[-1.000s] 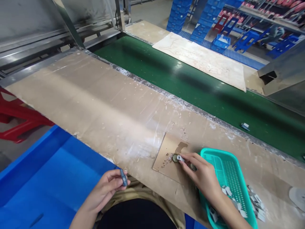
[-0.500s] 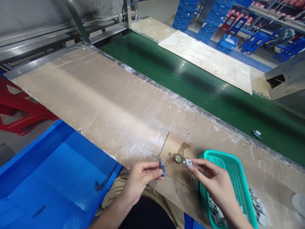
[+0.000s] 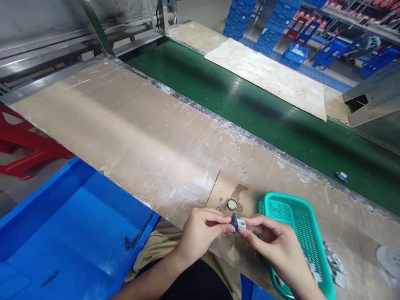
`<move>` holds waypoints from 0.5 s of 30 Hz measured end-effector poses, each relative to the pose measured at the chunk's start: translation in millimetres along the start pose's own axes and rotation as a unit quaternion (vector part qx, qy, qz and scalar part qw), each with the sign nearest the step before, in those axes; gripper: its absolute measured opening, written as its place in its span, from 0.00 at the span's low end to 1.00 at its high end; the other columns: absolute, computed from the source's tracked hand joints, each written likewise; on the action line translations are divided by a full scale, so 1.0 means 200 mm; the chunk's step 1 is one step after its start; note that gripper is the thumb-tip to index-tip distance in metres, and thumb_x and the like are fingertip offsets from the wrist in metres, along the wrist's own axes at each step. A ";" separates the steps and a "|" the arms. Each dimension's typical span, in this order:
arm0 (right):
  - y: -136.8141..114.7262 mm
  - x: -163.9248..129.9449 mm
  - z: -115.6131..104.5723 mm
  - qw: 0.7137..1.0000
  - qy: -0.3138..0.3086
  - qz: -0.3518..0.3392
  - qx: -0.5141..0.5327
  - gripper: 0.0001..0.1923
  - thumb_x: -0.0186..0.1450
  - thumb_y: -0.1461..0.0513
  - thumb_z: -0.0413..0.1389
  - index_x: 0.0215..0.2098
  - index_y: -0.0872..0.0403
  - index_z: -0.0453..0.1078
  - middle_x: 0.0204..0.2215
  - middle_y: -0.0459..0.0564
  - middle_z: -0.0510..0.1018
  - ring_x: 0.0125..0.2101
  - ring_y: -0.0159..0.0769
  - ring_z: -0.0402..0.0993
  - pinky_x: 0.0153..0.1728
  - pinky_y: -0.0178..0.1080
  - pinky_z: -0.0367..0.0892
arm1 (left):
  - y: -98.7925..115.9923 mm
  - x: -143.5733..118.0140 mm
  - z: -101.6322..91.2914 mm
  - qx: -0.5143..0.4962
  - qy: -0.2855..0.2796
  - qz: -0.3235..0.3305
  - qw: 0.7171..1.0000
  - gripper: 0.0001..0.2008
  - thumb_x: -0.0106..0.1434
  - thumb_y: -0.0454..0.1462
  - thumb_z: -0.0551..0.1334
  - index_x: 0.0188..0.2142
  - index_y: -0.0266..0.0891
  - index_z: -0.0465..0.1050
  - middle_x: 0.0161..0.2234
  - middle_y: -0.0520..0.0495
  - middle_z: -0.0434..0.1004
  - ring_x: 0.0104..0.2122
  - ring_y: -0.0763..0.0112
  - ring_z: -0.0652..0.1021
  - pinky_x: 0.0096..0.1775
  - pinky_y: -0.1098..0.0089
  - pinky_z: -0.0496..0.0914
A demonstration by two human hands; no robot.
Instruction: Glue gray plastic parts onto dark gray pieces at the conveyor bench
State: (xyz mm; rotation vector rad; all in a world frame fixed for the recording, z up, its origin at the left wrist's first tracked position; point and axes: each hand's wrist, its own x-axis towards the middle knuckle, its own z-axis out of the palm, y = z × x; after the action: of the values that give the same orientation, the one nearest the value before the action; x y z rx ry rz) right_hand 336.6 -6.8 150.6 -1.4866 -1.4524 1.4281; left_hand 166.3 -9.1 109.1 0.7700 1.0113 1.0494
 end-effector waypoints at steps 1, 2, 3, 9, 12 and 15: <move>0.00 0.00 0.00 1.000 -0.006 0.003 -0.005 0.10 0.52 0.58 0.65 0.30 0.53 0.76 0.31 0.53 0.81 0.31 0.42 0.79 0.33 0.38 0.75 | 0.00 0.01 -0.01 0.031 -0.004 0.016 0.999 0.08 0.47 0.39 0.72 0.28 0.38 0.81 0.30 0.44 0.80 0.30 0.66 0.79 0.33 0.72 0.75; 0.01 0.02 -0.01 1.000 -0.016 0.009 -0.012 0.10 0.52 0.57 0.66 0.30 0.53 0.76 0.31 0.53 0.81 0.31 0.43 0.79 0.33 0.39 0.75 | 0.01 0.02 -0.01 0.056 -0.010 0.025 0.998 0.08 0.48 0.39 0.71 0.29 0.39 0.81 0.30 0.44 0.80 0.32 0.65 0.79 0.35 0.72 0.75; 0.01 0.05 -0.03 0.999 -0.025 0.016 -0.024 0.11 0.52 0.56 0.65 0.31 0.54 0.76 0.31 0.53 0.81 0.31 0.43 0.79 0.32 0.39 0.75 | 0.02 0.03 -0.02 0.071 -0.019 0.026 0.997 0.09 0.50 0.39 0.70 0.31 0.39 0.81 0.32 0.44 0.80 0.34 0.65 0.79 0.37 0.71 0.75; -0.01 0.50 -0.42 0.941 0.274 -0.035 -0.195 0.13 0.52 0.56 0.64 0.32 0.55 0.77 0.28 0.52 0.80 0.30 0.44 0.78 0.32 0.40 0.72 | 0.10 -0.01 -0.12 0.144 0.078 0.020 0.986 0.17 0.53 0.42 0.67 0.43 0.41 0.77 0.40 0.45 0.80 0.35 0.65 0.79 0.38 0.70 0.74; 0.00 0.76 -0.71 0.895 0.400 -0.026 -0.195 0.08 0.52 0.62 0.61 0.31 0.57 0.76 0.25 0.52 0.79 0.28 0.43 0.77 0.32 0.41 0.72 | 0.14 -0.13 -0.29 0.251 0.297 0.073 0.918 0.16 0.58 0.48 0.61 0.38 0.39 0.75 0.30 0.47 0.78 0.26 0.68 0.76 0.31 0.71 0.72; 0.03 0.87 -0.89 0.873 0.449 -0.026 -0.189 0.13 0.55 0.63 0.56 0.38 0.59 0.74 0.32 0.55 0.79 0.32 0.42 0.77 0.31 0.39 0.72 | 0.09 -0.25 -0.59 0.328 0.451 0.083 0.826 0.22 0.60 0.52 0.55 0.45 0.38 0.70 0.34 0.47 0.75 0.29 0.65 0.74 0.35 0.67 0.70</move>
State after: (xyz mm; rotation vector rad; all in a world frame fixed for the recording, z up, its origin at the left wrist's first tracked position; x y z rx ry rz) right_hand 473.4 200.1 139.2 -1.9438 -1.1490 0.2690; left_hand 41.7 -44.2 96.9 0.9256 2.2366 1.2516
